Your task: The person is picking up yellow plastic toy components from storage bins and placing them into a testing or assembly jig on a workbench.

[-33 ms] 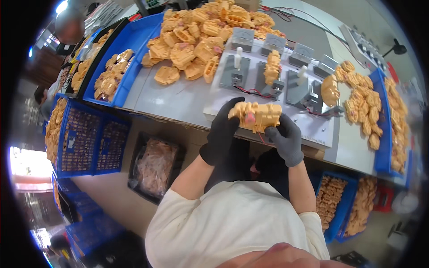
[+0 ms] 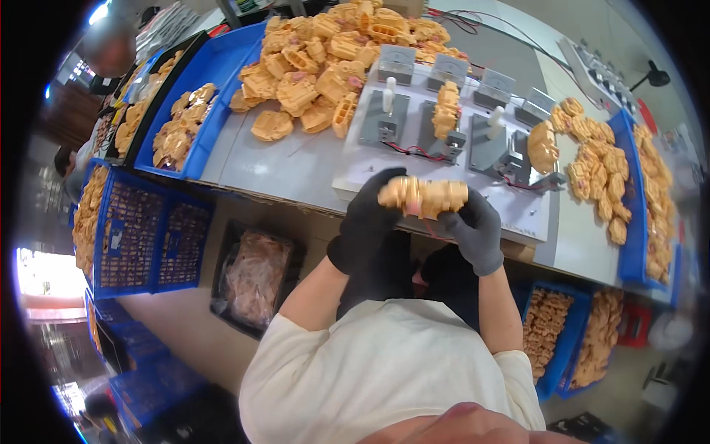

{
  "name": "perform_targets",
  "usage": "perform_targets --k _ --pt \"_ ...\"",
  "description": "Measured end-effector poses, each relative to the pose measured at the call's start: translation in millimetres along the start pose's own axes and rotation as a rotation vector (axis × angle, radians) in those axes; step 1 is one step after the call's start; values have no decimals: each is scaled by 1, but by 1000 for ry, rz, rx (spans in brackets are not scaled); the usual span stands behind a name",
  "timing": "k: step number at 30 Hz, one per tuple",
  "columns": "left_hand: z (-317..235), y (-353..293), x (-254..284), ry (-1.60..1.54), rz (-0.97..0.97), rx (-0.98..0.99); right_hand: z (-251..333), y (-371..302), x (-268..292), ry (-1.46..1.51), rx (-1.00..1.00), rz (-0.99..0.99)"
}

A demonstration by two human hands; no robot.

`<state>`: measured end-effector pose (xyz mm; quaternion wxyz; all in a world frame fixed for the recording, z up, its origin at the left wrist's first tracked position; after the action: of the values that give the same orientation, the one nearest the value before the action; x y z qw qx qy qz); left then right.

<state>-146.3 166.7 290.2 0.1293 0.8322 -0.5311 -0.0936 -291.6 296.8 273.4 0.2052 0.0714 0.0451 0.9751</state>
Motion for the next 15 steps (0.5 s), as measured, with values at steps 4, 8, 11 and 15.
perform_targets --k 4,8,11,15 --pt "-7 -7 -10 609 360 -356 13 -13 14 -509 401 -132" --pt "0 -12 -17 641 261 -448 5 -21 16 -515 483 -273" --pt "4 -10 -20 605 261 -491 2 -23 11 -479 449 -276" --pt "3 -5 -12 597 284 -408 16 -20 8 -629 478 -187"
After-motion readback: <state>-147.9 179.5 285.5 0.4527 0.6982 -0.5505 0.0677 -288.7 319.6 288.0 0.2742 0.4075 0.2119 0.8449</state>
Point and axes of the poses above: each hand's wrist, its own y-axis towards the middle knuckle, its own x-axis out of the back of the hand, z = x × y, the point moved 4 cm from there along y, towards the middle knuckle, and after that the axes turned 13 degrees about z, right-handed, at the moved point
